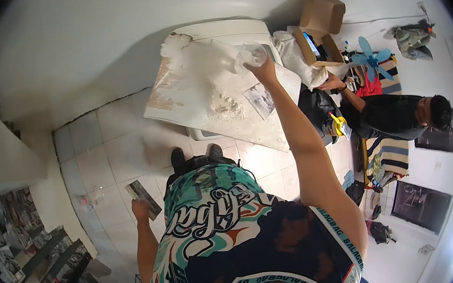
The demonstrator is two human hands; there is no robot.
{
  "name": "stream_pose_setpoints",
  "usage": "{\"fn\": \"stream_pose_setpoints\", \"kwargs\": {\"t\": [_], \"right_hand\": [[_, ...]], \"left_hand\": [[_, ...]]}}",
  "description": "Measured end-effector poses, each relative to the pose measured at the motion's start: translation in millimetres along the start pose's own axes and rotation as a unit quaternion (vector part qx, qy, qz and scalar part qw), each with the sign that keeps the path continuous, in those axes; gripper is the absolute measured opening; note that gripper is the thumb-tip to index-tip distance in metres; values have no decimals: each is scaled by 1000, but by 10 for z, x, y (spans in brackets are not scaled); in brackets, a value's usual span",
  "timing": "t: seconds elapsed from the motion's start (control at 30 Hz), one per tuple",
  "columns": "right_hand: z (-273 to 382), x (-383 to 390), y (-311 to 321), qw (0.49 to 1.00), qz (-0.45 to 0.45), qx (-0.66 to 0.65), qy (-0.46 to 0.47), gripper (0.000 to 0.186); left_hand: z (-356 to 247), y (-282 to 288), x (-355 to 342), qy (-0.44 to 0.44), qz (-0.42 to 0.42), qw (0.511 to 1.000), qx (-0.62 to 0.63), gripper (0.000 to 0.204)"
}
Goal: Apply plaster to a stone-textured wall surface using a putty knife and a hawk.
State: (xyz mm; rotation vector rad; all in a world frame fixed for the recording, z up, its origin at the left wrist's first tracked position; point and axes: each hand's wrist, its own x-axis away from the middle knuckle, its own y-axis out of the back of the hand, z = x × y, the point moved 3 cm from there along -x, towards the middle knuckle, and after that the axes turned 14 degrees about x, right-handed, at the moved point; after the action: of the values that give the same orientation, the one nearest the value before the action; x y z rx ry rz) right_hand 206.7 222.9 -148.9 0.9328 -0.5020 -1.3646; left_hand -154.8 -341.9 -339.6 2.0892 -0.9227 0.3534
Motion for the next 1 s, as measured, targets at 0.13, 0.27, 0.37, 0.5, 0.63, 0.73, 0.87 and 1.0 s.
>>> {"fn": "stream_pose_setpoints", "kwargs": {"t": [0.13, 0.27, 0.37, 0.5, 0.63, 0.73, 0.87, 1.0], "right_hand": [[-194, -96, -88, 997, 12, -55, -61, 80], [-345, 37, -67, 996, 81, -48, -15, 92], [-662, 310, 188, 982, 151, 113, -28, 74], [-940, 768, 174, 945, 174, 277, -15, 55], [-1037, 969, 152, 945, 117, 304, -40, 57], [-883, 979, 194, 936, 124, 322, -74, 57], [-685, 815, 333, 936, 264, 219, -80, 48], [-553, 894, 229, 953, 262, 152, -17, 41]], "left_hand": [[33, 152, 78, 5, -26, 1000, 6, 33], [-36, 162, 131, -12, -32, 999, -19, 32], [-90, 132, 177, -5, -29, 999, 11, 33], [160, 88, 116, 10, -19, 997, 73, 30], [-322, -83, 78, -30, -6, 1000, -8, 27], [-492, -58, 26, -65, -8, 996, -66, 29], [-639, -27, -105, -51, -27, 998, -39, 31], [-584, -27, -230, -31, -12, 999, 38, 31]]}}
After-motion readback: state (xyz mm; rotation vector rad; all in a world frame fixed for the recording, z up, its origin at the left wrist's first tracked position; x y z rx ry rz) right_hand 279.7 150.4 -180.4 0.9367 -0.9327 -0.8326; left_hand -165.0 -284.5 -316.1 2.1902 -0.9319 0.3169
